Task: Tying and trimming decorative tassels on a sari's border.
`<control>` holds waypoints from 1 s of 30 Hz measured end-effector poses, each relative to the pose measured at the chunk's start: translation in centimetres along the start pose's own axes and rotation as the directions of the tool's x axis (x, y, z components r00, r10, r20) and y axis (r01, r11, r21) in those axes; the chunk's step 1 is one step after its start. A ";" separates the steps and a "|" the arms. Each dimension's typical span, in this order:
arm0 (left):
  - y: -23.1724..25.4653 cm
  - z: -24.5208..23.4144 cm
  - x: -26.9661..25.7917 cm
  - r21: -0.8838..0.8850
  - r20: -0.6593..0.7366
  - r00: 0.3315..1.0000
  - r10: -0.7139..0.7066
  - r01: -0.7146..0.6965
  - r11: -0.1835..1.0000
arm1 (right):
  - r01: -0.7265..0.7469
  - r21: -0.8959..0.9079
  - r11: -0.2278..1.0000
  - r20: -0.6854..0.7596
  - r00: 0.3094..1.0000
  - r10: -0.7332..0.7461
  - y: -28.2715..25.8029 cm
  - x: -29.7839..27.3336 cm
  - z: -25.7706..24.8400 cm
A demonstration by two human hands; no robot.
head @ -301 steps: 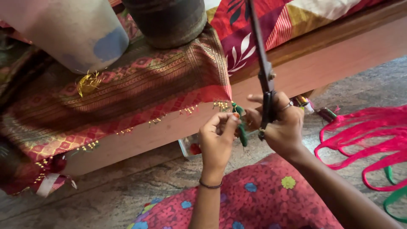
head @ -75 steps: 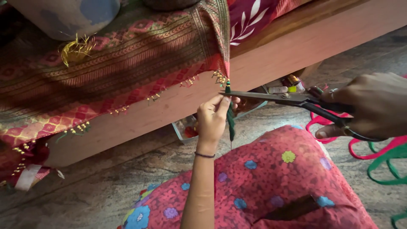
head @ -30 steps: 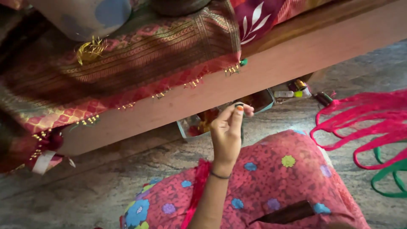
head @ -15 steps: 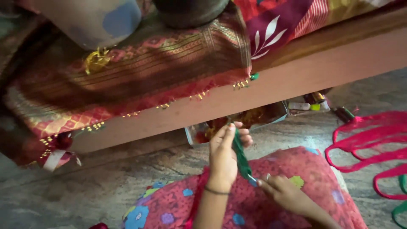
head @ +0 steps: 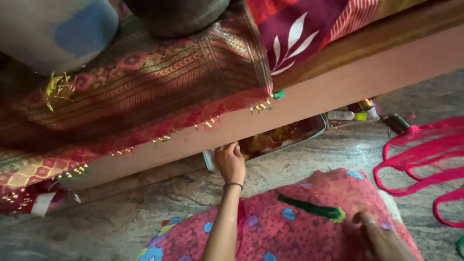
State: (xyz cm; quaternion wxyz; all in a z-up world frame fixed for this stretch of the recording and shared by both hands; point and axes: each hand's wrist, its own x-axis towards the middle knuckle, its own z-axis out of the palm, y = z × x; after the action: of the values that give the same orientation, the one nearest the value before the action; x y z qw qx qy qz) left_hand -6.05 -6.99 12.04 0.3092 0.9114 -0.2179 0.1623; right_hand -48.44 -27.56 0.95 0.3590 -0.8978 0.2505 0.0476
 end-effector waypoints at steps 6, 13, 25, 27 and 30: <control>13.3 -12.1 -4.6 -0.535 0.260 0.830 0.494 -0.302 0.789 | -0.041 -0.138 0.990 -0.085 0.996 0.030 -16.7 -0.2 -9.1; 18.1 -17.5 -8.4 -0.544 0.340 0.717 0.608 -0.378 0.749 | 0.021 0.126 0.992 -0.329 0.944 0.022 -26.5 -2.3 -16.2; 22.9 -14.9 -4.3 -0.856 0.251 0.800 0.544 -0.079 0.511 | 0.470 -0.473 0.745 -0.013 0.842 -0.540 -9.5 -6.0 4.1; 24.8 -13.1 -3.4 -0.921 0.159 0.801 0.576 -0.090 0.380 | 0.438 -0.464 0.770 0.242 0.899 -0.366 -7.4 -6.1 6.6; 27.1 -11.6 -2.2 -0.927 0.309 0.796 0.520 0.130 0.351 | 0.510 -0.406 0.758 0.416 0.842 -0.344 -7.1 -7.6 6.2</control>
State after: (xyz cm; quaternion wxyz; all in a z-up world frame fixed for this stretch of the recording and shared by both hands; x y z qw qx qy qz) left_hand -23.31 -18.32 33.21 0.6590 0.5481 -0.4638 -0.2239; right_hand -51.08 -15.91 2.82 0.1497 -0.9730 -0.0460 0.1696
